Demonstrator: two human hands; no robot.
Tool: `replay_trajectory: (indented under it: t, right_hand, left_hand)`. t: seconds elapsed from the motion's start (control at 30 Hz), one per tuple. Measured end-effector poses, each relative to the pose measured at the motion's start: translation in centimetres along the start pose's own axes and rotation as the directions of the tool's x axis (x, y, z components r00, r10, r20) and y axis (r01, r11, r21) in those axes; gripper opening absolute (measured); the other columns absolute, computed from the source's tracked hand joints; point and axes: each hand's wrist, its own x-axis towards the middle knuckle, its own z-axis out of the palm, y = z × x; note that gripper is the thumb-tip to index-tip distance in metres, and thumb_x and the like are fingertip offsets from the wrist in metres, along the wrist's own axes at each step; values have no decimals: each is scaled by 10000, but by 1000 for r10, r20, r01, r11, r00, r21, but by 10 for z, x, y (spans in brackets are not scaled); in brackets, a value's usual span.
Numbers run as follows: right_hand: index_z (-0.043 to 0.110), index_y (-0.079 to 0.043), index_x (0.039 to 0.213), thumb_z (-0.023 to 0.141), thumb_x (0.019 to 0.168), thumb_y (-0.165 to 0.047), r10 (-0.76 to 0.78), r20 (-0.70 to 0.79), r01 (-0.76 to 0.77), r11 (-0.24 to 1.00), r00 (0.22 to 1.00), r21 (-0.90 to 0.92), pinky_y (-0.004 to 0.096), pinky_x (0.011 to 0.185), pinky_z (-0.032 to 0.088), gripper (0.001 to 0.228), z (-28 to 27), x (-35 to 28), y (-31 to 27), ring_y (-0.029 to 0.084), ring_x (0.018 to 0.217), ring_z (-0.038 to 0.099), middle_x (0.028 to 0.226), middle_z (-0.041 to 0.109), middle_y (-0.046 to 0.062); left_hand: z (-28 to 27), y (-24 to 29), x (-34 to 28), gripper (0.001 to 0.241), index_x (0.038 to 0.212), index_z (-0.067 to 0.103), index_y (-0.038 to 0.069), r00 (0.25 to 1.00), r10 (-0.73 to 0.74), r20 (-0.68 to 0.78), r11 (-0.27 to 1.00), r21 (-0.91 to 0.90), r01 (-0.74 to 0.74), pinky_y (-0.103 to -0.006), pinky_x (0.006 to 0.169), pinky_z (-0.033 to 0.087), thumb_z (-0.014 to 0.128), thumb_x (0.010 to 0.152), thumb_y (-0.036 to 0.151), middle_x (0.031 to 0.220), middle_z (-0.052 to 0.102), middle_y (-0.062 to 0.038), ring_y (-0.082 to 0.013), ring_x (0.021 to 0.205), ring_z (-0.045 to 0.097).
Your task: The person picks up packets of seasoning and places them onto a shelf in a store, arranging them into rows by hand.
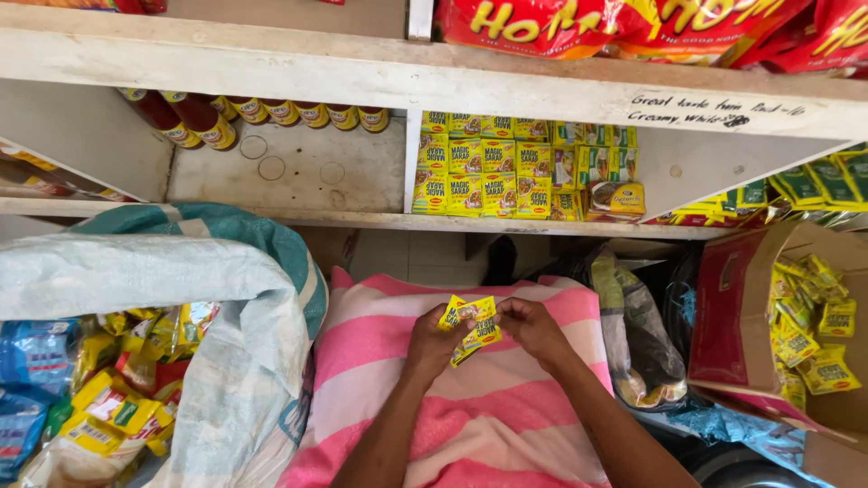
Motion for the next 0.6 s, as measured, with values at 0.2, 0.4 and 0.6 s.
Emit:
replay_trajectory:
  t: [0.2,0.4,0.6]
  right_hand:
    - [715,-56,964,690,925,-88,-78,65,86,988,995,-128,242,705,497,56,-22,33,-4,44,765,578,832,687,-53]
    - [679,-129,977,699,933,-149,-20,-160,11,998,987,-57,259,571,418,52,-79,105,-78,77,684,540,789,627,-48]
    - [657,-135,944,701,935,-170,-136,-318,96,986,938,-139,248,523,428,57,-99,183,-146,62,663,569,774,626,-43]
  left_hand:
    - [2,16,-3,240,1028,706,21,997,-45,-54,999,-29,44,-263,642,562,805,878,180,856,735,-23,-69,724,650]
    - [1,25,-5,219,1006,710,42,993,-79,-88,993,-93,71,-259,608,528,789,901,217,811,705,8,-59,690,608]
    - [-1,20,1,197,995,714,49,989,-118,-93,982,-157,103,-257,614,538,778,907,213,816,714,12,-59,692,627]
